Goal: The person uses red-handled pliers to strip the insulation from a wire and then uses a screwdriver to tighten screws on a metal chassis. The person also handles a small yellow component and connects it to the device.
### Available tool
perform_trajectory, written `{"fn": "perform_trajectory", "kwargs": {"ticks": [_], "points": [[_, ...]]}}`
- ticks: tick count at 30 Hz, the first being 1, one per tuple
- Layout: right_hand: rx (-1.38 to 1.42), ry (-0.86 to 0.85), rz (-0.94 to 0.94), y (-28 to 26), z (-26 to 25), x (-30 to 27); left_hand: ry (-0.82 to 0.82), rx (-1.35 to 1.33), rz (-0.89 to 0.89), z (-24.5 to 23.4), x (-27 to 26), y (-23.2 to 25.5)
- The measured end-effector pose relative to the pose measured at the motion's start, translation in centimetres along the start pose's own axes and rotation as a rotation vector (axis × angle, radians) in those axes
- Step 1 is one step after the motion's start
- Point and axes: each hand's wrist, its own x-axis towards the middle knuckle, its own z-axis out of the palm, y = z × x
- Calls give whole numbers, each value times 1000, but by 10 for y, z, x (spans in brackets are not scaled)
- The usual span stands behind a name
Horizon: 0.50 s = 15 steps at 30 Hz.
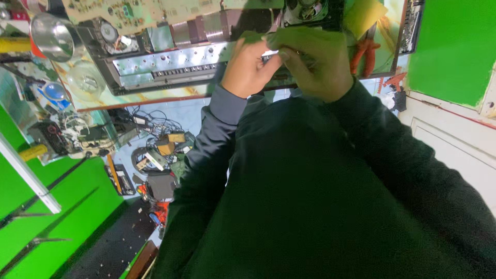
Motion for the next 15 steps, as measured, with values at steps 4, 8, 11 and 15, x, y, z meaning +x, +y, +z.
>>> {"fn": "perform_trajectory", "kwargs": {"ticks": [4, 8, 11, 15], "points": [[51, -53, -36, 8, -7, 5, 118, 95, 79, 10, -3, 1], [63, -133, -46, 10, -13, 9, 224, 15, -5, 23, -9, 4], [79, -175, -153, 17, -16, 16, 253, 7, -124, 28, -13, 6], [134, -239, -186, 25, -17, 24, 362, 42, -157, 39, -14, 8]]}}
